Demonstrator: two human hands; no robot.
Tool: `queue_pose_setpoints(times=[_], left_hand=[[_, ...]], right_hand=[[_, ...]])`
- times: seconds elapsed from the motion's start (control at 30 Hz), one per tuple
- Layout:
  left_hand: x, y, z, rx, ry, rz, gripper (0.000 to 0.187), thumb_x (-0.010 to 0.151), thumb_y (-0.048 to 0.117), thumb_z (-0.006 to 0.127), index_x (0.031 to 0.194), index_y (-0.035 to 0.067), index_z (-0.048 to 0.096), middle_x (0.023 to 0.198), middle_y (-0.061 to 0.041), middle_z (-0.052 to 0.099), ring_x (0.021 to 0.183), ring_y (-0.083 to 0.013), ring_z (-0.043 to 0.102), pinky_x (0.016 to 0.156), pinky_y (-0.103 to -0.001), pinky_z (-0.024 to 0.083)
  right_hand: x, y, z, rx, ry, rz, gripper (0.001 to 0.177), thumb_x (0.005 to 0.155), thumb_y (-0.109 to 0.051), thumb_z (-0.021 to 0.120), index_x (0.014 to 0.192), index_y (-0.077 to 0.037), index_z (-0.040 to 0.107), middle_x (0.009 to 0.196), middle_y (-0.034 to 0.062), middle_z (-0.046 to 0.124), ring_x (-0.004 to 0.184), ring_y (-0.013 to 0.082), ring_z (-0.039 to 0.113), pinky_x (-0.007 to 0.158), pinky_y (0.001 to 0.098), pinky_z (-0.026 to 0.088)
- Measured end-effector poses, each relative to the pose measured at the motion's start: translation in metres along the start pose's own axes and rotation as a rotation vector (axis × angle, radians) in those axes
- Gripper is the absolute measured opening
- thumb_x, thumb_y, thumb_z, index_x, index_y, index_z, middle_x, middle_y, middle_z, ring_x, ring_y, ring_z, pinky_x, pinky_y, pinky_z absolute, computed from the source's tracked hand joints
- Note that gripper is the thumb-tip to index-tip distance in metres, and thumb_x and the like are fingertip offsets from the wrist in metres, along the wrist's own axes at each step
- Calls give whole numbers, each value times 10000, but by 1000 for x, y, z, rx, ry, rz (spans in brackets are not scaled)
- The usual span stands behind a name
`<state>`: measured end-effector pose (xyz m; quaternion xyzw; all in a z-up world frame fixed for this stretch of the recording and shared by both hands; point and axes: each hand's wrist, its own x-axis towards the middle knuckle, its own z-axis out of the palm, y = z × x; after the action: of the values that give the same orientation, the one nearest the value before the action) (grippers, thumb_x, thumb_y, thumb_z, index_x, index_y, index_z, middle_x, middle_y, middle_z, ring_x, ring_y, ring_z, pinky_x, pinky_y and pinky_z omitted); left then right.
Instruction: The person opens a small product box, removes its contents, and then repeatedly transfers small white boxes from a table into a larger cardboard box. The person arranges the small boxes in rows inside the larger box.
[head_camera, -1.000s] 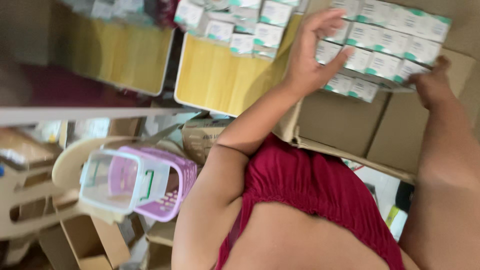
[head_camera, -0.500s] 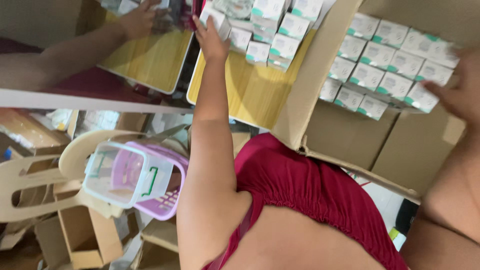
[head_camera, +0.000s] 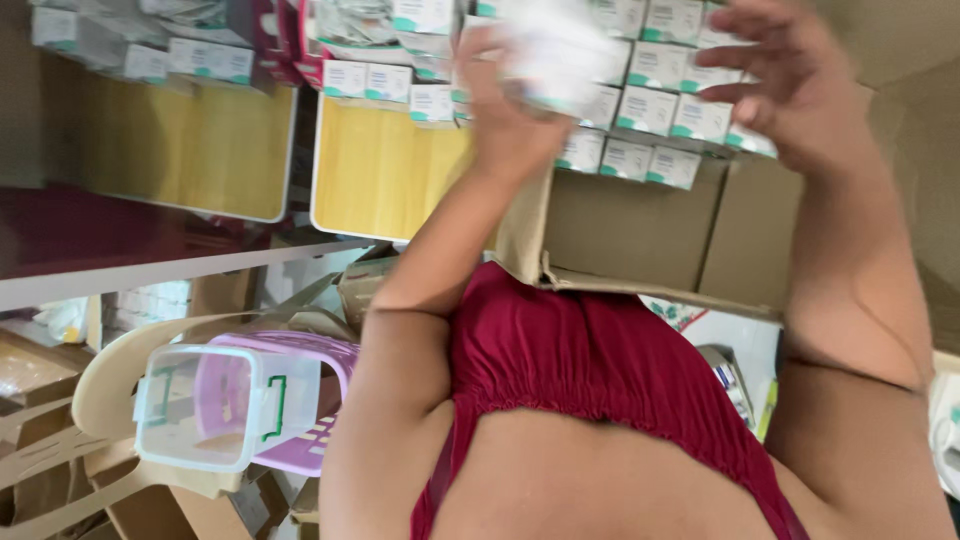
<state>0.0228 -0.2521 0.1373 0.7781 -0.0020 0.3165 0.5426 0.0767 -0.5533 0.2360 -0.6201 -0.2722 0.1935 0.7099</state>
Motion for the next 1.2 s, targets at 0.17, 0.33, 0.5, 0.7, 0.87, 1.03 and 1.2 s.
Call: queue_pose_setpoints(times=[0.17,0.33,0.5,0.7,0.87,1.03,1.2], left_hand=[[16,69,55,60,-489,608,1035,725,398,1029,1490,225,356,1460,-137,349,1344,-391,441,1165,-530,386],[22,62,58,45,-656,635,1161,702,488,1003,1565,228,271,1566,-188,278,1428,-433,372,1189,-520,377],[15,52,43,154,-780,454,1045,840,276,942,1607,207,236,1579,-182,348,1442,-413,446,1180,-482,428],[13,63,43,265,-1001,308,985,768,209,897,1552,179,302,1417,-169,480,1211,-395,599,973,-482,505],[13,62,45,361,-1098,266,795,785,244,874,1435,148,428,1290,-127,559,1127,-374,622,921,-508,496],[13,59,46,428,-1174,282,669,800,315,852,1339,110,512,1237,-142,584,1137,-382,608,933,-504,494],[15,58,47,412,-1178,237,660,796,316,845,1335,109,526,1242,-136,586,1137,-370,605,934,-498,493]], right_hand=[[-13,10,-4,-185,-32,-4,702,916,-234,825,1466,-45,430,1323,57,518,1234,133,534,1073,270,468],[-37,38,-99,-731,-255,647,823,696,-175,893,1405,-10,511,1204,156,670,1090,207,630,890,323,510],[-65,115,-128,-572,-114,1288,732,748,-180,870,1382,7,555,1235,134,679,1053,260,704,908,361,585],[-73,132,-134,-636,12,1243,625,823,-204,836,1365,17,618,1268,191,683,1179,289,639,1090,432,446],[-98,138,-142,-253,96,1156,647,732,-121,819,1312,59,597,1250,174,687,1234,278,636,1146,425,456],[-105,174,-140,-399,235,1210,725,792,-65,839,1376,137,457,1383,238,534,1282,340,589,1113,426,519],[-96,205,-134,-351,401,1060,790,840,21,758,1491,72,314,1464,231,482,1327,352,549,1062,385,483]])
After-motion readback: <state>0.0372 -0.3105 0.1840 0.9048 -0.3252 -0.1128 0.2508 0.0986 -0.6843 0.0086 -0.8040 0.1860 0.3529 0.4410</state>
